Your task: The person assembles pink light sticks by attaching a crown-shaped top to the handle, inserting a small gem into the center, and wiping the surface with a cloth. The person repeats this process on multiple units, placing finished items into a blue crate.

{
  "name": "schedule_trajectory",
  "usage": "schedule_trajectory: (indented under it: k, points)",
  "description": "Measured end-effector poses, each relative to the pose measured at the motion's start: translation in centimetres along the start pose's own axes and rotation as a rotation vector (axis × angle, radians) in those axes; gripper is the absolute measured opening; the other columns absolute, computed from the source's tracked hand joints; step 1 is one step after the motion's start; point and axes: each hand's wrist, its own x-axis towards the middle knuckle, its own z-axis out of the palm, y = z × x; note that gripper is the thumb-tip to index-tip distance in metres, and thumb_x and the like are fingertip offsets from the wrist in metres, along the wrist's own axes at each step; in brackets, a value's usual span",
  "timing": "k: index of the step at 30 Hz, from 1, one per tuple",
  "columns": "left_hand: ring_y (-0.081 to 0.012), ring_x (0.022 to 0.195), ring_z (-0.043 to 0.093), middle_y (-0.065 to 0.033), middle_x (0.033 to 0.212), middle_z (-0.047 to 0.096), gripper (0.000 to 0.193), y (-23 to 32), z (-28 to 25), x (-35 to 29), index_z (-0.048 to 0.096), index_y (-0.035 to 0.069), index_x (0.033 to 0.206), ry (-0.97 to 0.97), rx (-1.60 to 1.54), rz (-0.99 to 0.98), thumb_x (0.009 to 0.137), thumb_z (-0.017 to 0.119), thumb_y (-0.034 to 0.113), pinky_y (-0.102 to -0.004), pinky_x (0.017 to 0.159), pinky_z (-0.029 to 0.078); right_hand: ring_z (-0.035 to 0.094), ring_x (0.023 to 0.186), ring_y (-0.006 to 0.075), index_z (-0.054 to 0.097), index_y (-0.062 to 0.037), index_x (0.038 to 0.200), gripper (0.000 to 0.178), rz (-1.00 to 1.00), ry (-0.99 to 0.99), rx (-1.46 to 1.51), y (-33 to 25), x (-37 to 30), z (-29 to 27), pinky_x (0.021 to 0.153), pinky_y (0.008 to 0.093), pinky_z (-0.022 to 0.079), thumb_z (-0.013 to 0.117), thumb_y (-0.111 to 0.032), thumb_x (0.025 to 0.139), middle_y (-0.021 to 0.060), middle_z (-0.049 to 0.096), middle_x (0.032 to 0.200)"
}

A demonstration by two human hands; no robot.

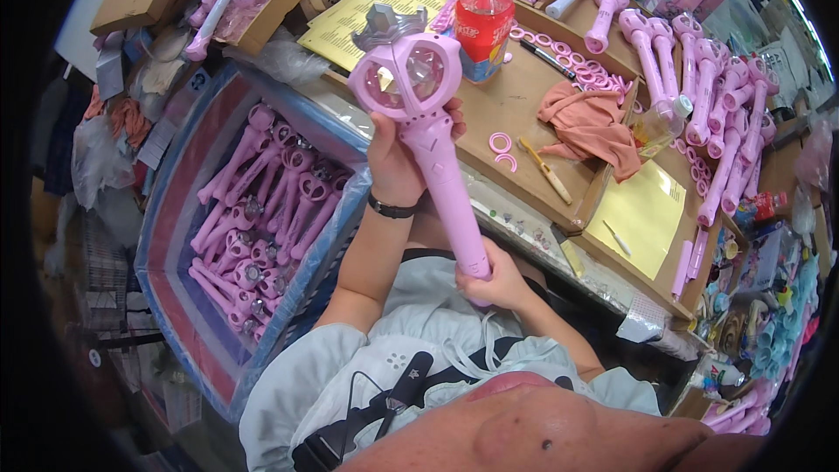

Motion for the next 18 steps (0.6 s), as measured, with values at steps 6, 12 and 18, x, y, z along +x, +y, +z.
schedule_trajectory:
  k: [6, 12, 18]
  points:
    - [-0.0222, 0.083, 0.060, -0.0178, 0.116, 0.054, 0.054, -2.7, 0.3, -2.9, 0.040, 0.003, 0.123, -0.033, 0.238, -0.187, 0.085, 0.060, 0.034, -0.0374, 0.076, 0.051, 0.058, 0.072, 0.0114, 0.048, -0.0015, 0.112, 0.044, -0.005, 0.125, -0.075, 1.2, -0.5, -0.5, 0.066, 0.0269, 0.048, 0.066, -0.007, 0.073, 0.0038, 0.059, 0.082]
    - [-0.0201, 0.077, 0.057, -0.0155, 0.109, 0.053, 0.049, -3.9, 0.7, -3.9, 0.036, 0.005, 0.125, 0.020, 0.171, -0.292, 0.081, 0.055, 0.005, -0.0348, 0.068, 0.049, 0.055, 0.073, 0.0086, 0.048, -0.0039, 0.114, 0.046, 0.042, 0.073, 0.237, 2.6, -1.2, -0.5, 0.067, 0.0253, 0.046, 0.067, -0.008, 0.073, 0.0011, 0.057, 0.085]
    - [-0.0212, 0.079, 0.057, -0.0152, 0.112, 0.051, 0.050, -4.0, 0.5, -4.2, 0.035, 0.005, 0.125, -0.038, 0.140, -0.313, 0.080, 0.056, 0.003, -0.0349, 0.069, 0.048, 0.055, 0.074, 0.0082, 0.047, -0.0032, 0.115, 0.047, 0.014, 0.023, 0.279, 3.1, -1.3, -0.5, 0.067, 0.0252, 0.047, 0.067, -0.007, 0.073, 0.0011, 0.057, 0.084]
